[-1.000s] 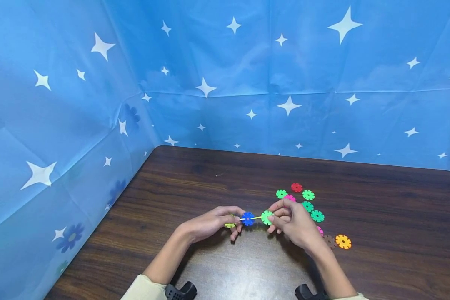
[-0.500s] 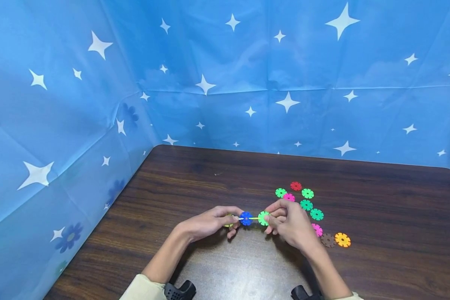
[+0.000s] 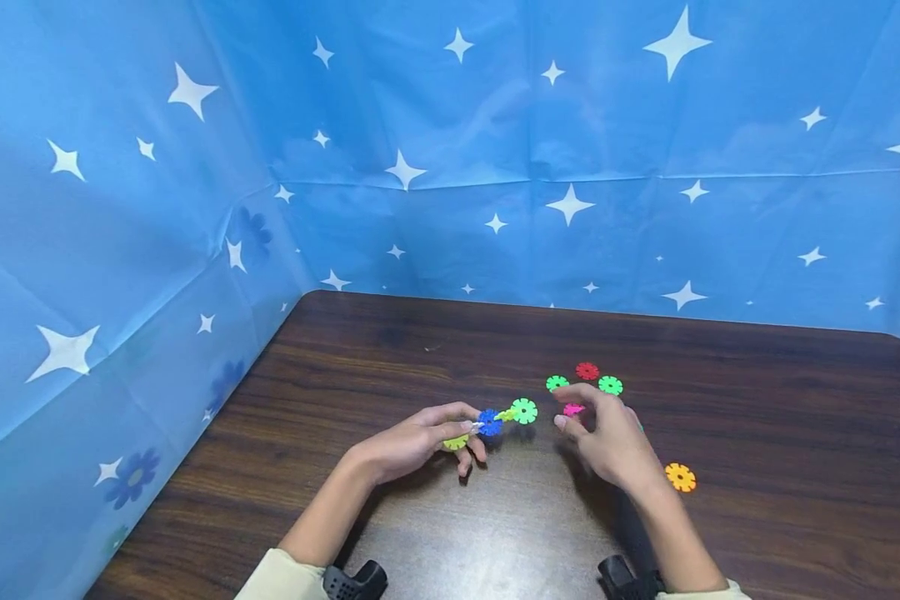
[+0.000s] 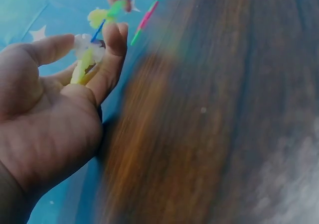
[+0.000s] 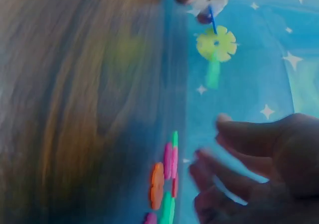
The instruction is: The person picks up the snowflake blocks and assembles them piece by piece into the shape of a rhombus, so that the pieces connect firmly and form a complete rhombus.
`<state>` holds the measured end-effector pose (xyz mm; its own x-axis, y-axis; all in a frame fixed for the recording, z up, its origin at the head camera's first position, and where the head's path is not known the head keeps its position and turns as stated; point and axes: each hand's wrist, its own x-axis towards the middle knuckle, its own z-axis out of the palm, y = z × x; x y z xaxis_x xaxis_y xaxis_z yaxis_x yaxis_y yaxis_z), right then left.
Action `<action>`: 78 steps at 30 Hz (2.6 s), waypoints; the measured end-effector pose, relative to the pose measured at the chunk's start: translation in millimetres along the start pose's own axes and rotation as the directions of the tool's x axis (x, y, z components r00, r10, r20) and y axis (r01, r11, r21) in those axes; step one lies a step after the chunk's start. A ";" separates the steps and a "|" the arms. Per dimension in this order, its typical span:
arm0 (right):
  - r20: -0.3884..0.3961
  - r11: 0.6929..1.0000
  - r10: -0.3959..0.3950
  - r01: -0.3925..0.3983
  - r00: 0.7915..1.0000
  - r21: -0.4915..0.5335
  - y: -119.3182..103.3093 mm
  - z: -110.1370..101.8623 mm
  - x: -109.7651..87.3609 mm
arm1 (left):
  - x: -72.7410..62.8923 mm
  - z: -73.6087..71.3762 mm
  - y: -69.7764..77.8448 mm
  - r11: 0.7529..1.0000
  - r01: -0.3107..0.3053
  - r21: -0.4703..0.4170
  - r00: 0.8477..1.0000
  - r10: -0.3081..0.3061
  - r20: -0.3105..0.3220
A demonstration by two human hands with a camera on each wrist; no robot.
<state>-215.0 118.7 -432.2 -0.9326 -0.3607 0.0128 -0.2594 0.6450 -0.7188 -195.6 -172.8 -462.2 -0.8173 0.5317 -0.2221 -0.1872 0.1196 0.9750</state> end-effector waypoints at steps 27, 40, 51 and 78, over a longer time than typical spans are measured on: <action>0.112 0.997 0.011 -0.020 0.994 0.080 12.7 4.8 -0.6 | 0.0 -2.8 -3.3 0.997 -0.030 -0.065 0.999 0.031 0.011; 0.008 0.966 -0.105 0.100 0.994 0.237 -6.3 17.8 3.6 | 0.4 -1.4 2.3 0.999 -0.006 -0.044 0.997 0.009 0.074; -0.094 0.984 -0.136 0.146 0.986 0.104 -13.2 24.1 3.2 | 0.7 -2.3 4.3 0.998 -0.026 0.053 0.989 0.018 0.144; -0.076 0.980 -0.137 0.146 0.988 0.137 -12.9 23.1 2.5 | 1.6 -5.3 2.1 0.990 -0.063 0.129 0.979 0.036 0.200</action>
<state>-208.1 94.0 -439.0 -0.9047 -0.3931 0.1639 -0.3560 0.4866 -0.7978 -200.2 -176.2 -460.5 -0.6978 0.6929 -0.1815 -0.0632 0.1928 0.9792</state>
